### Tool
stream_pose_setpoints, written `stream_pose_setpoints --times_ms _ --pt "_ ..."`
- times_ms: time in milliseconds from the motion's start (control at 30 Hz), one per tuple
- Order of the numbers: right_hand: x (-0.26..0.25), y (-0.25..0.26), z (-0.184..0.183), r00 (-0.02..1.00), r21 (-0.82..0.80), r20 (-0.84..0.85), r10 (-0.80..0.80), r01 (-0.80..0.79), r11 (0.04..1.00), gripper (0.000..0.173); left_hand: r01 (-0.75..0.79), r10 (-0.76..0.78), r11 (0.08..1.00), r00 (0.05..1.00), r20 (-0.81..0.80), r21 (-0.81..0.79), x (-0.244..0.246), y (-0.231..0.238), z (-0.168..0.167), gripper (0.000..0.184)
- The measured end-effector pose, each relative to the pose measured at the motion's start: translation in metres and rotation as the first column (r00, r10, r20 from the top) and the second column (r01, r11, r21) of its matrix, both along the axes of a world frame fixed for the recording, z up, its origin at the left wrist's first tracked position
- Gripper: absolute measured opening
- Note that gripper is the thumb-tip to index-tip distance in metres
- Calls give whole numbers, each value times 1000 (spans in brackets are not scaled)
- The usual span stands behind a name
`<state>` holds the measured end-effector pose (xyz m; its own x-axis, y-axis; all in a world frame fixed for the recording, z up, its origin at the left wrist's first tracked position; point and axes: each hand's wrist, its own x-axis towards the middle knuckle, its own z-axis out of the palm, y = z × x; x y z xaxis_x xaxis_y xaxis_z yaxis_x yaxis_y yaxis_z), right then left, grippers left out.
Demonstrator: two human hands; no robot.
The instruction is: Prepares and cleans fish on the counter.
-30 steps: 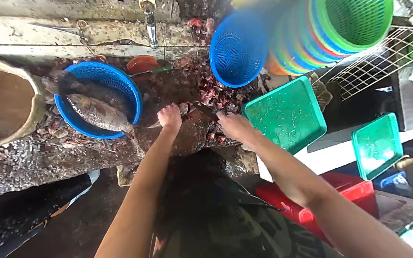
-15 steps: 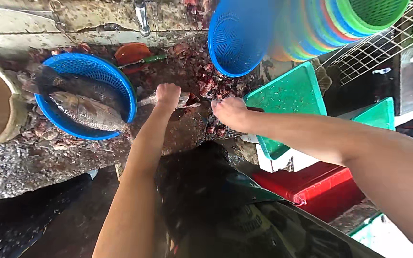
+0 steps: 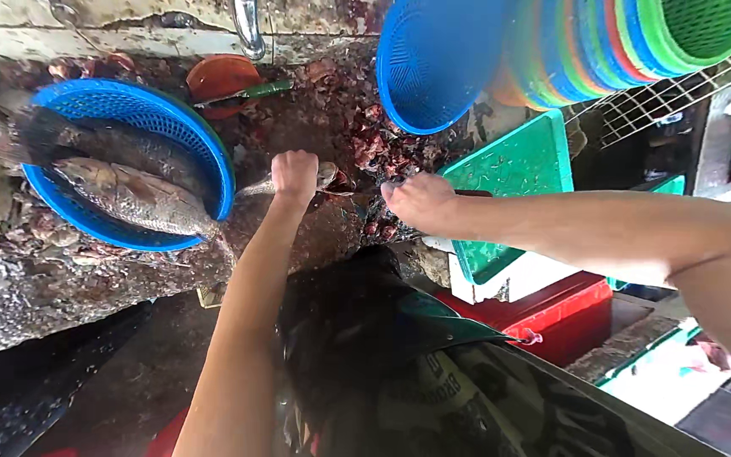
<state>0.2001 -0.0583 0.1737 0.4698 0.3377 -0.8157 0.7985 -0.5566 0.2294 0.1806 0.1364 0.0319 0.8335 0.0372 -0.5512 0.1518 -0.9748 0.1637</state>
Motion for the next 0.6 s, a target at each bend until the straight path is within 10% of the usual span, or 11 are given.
stream_pose_setpoints --times_ms 167,400,600 --pt "-22 -36 -31 975 43 -2 -220 220 975 43 -40 39 999 998 -42 -27 10 2 -1 30" --pt "-40 20 -38 912 48 -3 -411 411 910 28 -76 77 997 995 -63 7 5 -1 1 29" --pt "-21 -10 -70 894 189 -27 -447 443 876 35 -215 214 976 975 -60 -20 -3 12 -11 66"
